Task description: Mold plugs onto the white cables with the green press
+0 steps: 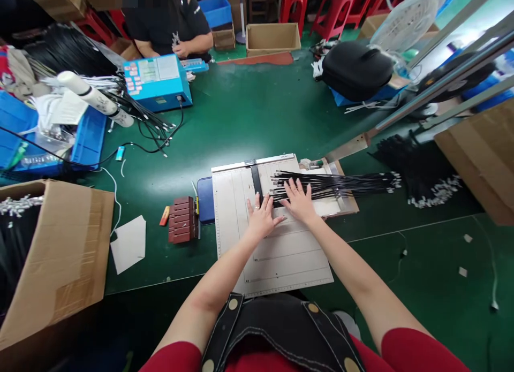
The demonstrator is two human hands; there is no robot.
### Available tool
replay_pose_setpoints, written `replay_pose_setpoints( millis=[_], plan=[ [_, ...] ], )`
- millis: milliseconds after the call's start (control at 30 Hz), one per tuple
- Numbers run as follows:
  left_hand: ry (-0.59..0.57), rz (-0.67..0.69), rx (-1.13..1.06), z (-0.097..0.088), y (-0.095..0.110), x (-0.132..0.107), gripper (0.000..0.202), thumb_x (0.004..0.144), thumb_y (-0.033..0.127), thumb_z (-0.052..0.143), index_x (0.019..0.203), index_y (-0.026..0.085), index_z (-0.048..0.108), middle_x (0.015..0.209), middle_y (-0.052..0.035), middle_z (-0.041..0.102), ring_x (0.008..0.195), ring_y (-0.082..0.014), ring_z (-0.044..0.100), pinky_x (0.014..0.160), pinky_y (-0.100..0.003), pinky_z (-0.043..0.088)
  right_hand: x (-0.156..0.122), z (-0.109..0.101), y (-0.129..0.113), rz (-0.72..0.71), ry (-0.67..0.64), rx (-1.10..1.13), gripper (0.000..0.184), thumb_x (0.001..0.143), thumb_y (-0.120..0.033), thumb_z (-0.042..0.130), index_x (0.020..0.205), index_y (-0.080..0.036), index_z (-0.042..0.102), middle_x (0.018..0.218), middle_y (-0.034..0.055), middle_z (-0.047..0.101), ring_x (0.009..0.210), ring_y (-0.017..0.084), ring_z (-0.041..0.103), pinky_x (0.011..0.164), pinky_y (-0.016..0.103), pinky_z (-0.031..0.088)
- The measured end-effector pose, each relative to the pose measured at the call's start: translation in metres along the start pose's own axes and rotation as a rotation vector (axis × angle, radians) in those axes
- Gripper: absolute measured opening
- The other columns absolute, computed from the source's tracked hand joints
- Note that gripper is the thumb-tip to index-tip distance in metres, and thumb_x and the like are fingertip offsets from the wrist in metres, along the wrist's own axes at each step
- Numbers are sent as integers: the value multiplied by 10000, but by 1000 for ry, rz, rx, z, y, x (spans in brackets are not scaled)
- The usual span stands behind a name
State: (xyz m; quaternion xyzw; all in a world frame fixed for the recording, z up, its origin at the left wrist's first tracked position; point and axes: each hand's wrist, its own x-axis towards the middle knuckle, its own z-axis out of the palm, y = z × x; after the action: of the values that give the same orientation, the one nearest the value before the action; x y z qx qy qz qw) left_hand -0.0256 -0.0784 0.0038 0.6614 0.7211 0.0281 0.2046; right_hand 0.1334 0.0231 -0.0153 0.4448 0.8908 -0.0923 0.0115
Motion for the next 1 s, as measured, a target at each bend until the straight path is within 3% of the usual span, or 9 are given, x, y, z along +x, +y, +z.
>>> replay_pose_setpoints(
  millis=[67,167,300,433,533,700,900,1000],
  plan=[
    [-17,11,-34,1,-6,-3,760,953,658,419,1575,231,334,1644,-67,282,1544,-386,107,1203,-686,-18,2,1,-5,-101,-20,24,626,1028,-517,333,1536,-156,396,1612,141,322,1509,343,255,1194,662,146],
    [-55,12,-147,2,-22,-6,791,956,636,443,1592,196,279,1654,-117,247,1545,-377,114,1208,-663,98,9,5,-22,-219,-80,60,623,1024,-514,360,1521,-145,420,1584,142,379,1500,321,290,1215,620,154],
    [3,-42,-208,-1,-36,5,767,991,570,400,1612,172,188,1671,-155,152,1551,-358,92,1198,-633,180,18,9,-37,-294,-112,92,599,1028,-496,370,1517,-155,428,1579,112,397,1488,272,328,1230,527,212],
    [-31,43,-50,-5,-24,23,766,968,603,428,1601,209,252,1671,-105,177,1550,-372,74,1208,-655,90,23,4,-13,-153,-46,69,639,1036,-505,322,1530,-106,395,1595,171,344,1498,320,296,1209,589,207],
    [-13,78,54,-5,-12,17,761,968,637,393,1586,201,302,1658,-83,239,1549,-369,85,1215,-659,31,22,0,2,-85,-5,42,649,1031,-528,319,1524,-114,407,1594,174,344,1491,344,304,1195,631,192],
    [-61,48,54,-4,-7,5,751,974,654,355,1582,216,312,1651,-91,259,1539,-398,121,1181,-714,114,18,7,-3,-54,65,75,579,1045,-472,288,1462,-131,499,1537,166,450,1453,356,370,1169,668,196],
    [-29,129,49,-11,2,48,728,984,614,384,1587,216,295,1654,-77,251,1542,-353,155,1217,-655,64,20,1,12,-58,70,45,535,1046,-404,288,1456,-142,510,1545,143,444,1452,361,367,1159,670,208],
    [3,91,49,-15,-5,45,718,974,609,420,1575,227,331,1637,-77,299,1538,-371,158,1208,-677,49,24,-3,15,-67,38,26,552,1045,-420,294,1469,-127,490,1559,159,416,1455,369,359,1151,690,210]
  ],
)
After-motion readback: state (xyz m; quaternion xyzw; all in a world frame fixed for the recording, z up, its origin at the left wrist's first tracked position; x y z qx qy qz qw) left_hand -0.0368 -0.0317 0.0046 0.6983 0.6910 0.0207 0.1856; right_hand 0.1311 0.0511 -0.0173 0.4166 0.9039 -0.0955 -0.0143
